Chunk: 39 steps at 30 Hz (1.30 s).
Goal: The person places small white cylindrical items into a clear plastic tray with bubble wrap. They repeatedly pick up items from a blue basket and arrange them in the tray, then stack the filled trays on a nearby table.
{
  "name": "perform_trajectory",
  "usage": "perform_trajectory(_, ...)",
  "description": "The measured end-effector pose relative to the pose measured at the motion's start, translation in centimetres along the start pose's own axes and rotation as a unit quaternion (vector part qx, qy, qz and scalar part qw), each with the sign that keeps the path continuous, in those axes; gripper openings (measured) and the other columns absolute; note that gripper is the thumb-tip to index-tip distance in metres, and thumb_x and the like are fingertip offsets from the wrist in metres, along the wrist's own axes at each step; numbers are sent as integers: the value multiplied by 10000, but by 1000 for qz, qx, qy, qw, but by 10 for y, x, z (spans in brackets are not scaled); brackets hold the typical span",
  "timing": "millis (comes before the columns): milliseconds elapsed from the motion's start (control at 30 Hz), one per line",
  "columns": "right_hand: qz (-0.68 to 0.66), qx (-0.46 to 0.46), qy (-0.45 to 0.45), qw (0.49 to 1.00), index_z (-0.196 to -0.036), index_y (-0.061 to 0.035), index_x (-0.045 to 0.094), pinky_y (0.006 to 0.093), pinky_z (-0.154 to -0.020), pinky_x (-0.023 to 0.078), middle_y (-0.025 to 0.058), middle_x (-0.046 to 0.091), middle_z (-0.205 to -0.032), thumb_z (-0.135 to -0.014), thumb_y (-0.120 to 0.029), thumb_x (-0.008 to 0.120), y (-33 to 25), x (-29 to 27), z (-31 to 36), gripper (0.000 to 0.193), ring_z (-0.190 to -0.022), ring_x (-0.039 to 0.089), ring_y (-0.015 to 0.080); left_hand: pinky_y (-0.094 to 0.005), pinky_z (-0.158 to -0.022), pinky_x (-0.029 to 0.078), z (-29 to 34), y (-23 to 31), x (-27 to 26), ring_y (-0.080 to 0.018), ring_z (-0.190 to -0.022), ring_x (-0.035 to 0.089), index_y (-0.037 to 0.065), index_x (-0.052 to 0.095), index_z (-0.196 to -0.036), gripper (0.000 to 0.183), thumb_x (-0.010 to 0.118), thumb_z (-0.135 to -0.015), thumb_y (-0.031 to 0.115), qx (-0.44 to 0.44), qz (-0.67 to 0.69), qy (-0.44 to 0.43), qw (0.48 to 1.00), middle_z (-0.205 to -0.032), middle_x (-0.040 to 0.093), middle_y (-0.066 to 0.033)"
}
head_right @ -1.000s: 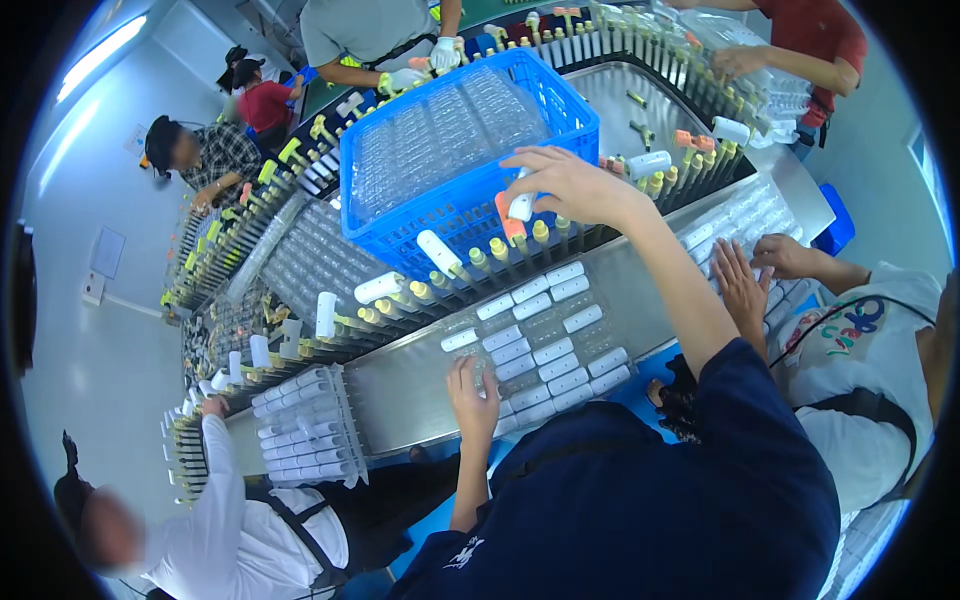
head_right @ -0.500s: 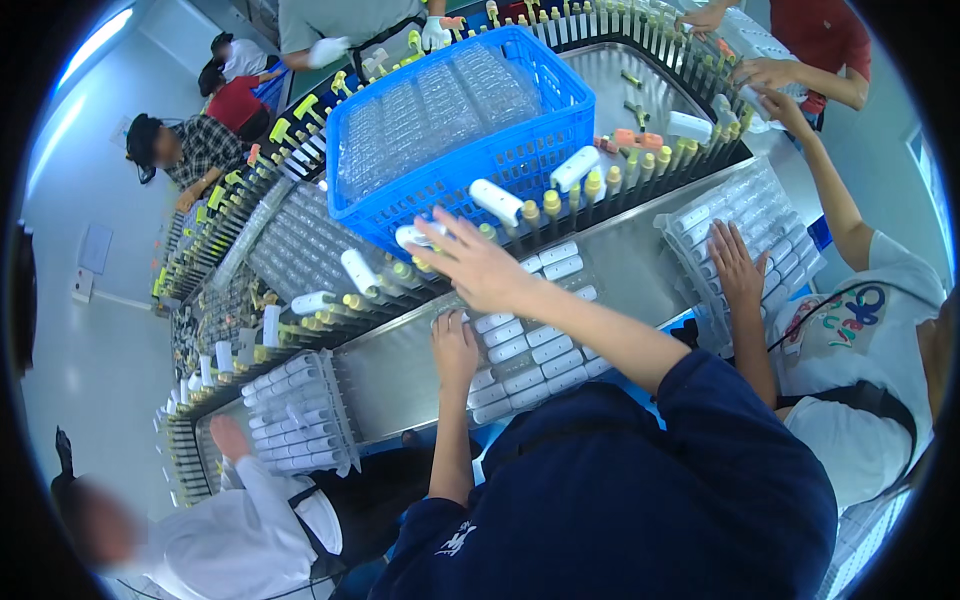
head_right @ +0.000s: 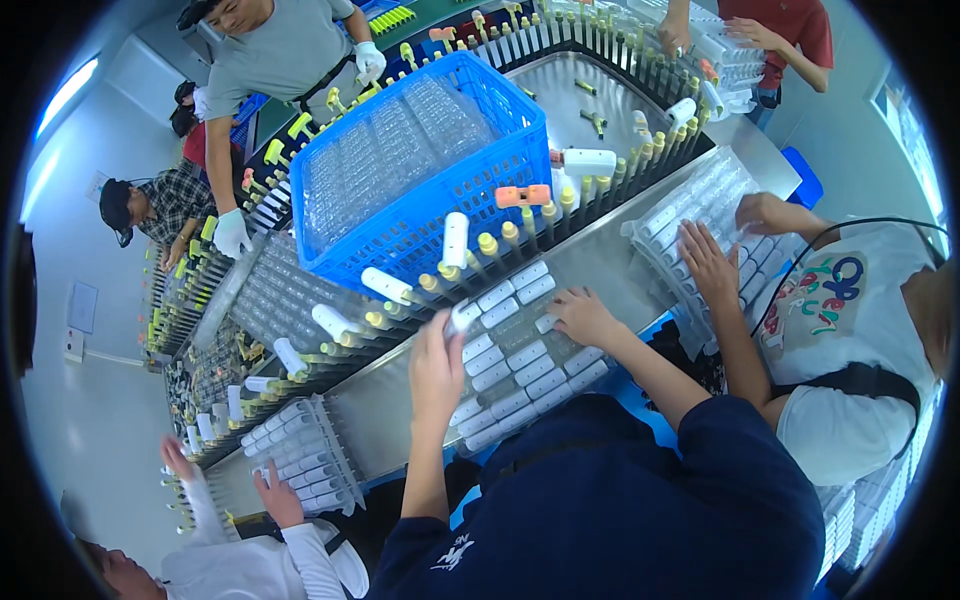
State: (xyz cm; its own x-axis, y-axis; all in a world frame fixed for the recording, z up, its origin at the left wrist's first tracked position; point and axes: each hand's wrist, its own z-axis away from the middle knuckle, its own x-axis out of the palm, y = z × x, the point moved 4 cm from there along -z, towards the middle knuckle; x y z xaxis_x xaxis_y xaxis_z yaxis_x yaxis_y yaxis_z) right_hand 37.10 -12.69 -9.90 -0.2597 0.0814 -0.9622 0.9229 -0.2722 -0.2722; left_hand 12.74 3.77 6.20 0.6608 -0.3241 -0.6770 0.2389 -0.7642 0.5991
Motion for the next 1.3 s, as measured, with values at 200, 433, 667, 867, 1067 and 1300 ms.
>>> perform_trajectory(200,4,-26,28,999,-1287,-141,707,624,-1164,435,105,678,-1302,-995,-267,743,-9,-28,2,320,-1327,599,345,-511,-1049,492,-133,64,-2,-381,-1254,606,27,649,-1411,434,701,-981,58,226,-80,54,969,-1329,676,-176)
perform_trajectory(433,-224,46,178,957,-1300,-18,668,484,-1052,514,215,705,-1217,-1046,-173,686,-17,-106,22,298,-1187,667,410,-509,-1043,505,-138,27,27,-352,-1229,607,63,668,-1338,501,793,-867,177,175,-63,-36,982,-1306,669,-118)
perform_trajectory(667,-288,127,375,872,-1365,8,662,388,-990,538,204,730,-1227,-1060,-115,661,-26,-191,13,328,-1130,707,330,-570,-1210,406,-99,-9,8,-467,-1495,416,101,613,-1417,606,817,-849,167,82,-106,40,990,-1585,479,-221)
perform_trajectory(867,-137,-84,252,954,-1353,-71,694,456,-1154,464,129,659,-1449,-999,-33,662,-16,-277,-41,358,-1380,584,363,-601,-1242,362,-26,-9,5,-492,-1529,397,46,608,-1423,569,790,-890,134,31,-135,201,970,-1611,469,-257)
perform_trajectory(1067,-64,-208,91,972,-1394,-155,721,483,-1238,424,106,570,-1595,-1029,-88,647,-28,-267,-108,378,-1490,510,355,-574,-1200,413,74,-26,61,-493,-1438,493,-17,624,-1354,442,738,-933,60,-53,-35,85,994,-1517,538,-255)
perform_trajectory(1300,-140,-291,27,946,-1432,-159,680,464,-1142,506,115,586,-1535,-1078,-103,610,-99,-225,-149,365,-1413,568,361,-552,-1136,462,102,-55,73,-464,-1336,564,-20,639,-1280,358,722,-936,30,-119,-33,61,991,-1412,603,-253)
